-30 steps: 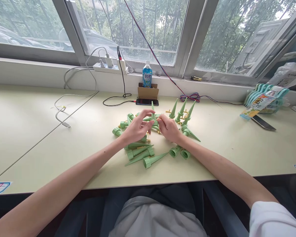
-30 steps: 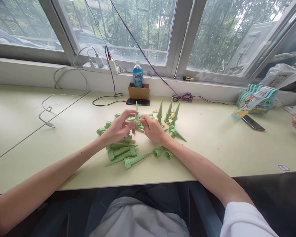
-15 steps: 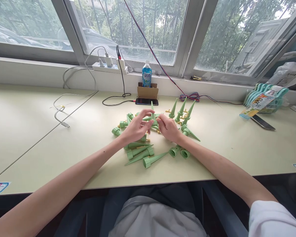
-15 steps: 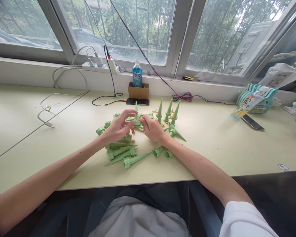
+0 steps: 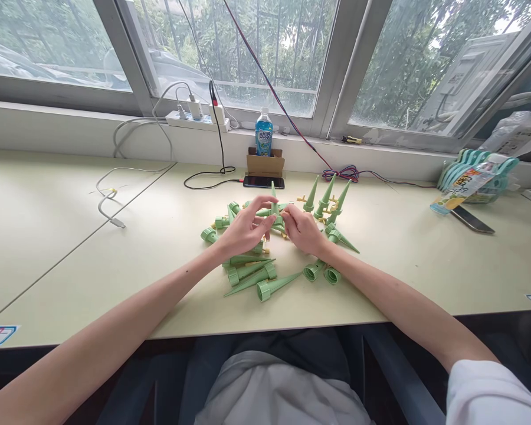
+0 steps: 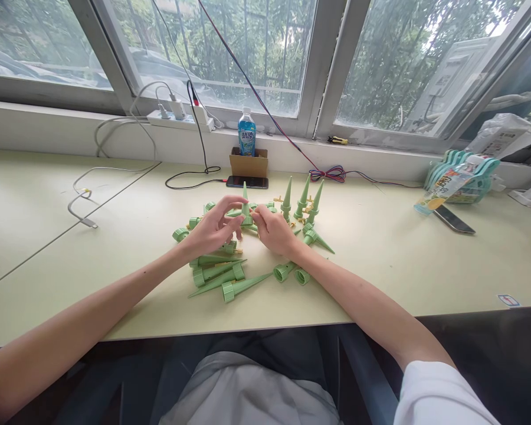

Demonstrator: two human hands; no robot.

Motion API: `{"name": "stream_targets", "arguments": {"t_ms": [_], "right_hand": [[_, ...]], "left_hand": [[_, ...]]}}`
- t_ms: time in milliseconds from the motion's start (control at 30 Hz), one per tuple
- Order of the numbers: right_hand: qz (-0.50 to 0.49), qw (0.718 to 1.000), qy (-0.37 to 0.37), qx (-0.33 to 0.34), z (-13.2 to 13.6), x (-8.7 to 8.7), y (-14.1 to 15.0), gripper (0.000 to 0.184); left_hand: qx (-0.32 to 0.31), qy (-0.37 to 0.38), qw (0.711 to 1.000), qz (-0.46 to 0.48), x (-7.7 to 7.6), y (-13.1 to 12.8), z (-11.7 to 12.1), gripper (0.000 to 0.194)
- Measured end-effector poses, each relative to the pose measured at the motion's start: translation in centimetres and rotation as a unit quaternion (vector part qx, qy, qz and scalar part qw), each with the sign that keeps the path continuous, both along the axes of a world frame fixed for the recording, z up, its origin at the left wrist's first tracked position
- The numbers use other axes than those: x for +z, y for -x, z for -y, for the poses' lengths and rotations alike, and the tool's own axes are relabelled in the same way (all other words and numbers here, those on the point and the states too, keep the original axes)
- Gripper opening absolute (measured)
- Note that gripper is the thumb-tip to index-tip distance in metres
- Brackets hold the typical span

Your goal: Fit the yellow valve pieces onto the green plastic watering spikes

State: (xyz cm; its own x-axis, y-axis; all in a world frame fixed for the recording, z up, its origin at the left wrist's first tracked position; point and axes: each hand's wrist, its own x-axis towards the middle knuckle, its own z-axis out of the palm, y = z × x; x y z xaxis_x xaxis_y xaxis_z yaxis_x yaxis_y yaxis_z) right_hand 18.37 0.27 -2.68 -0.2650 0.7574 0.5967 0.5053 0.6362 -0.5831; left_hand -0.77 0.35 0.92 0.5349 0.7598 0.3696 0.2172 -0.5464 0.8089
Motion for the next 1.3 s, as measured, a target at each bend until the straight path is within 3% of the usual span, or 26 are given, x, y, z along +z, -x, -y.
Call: {"name": "stream_targets", "arguments": {"t_ms": [733, 1300], "right_hand": [[0.008, 1.000, 0.010, 0.000, -0.01, 0.04, -0.08, 0.029], [0.010, 1.000, 0.006, -0.003, 0.02, 0.09, -0.07, 0.033]], "left_hand": [[0.007, 0.003, 1.000, -0.006, 0.00, 0.00, 0.01, 0.039], [0.022, -0.046, 0.998, -0.020, -0.18, 0.05, -0.03, 0.036]]}}
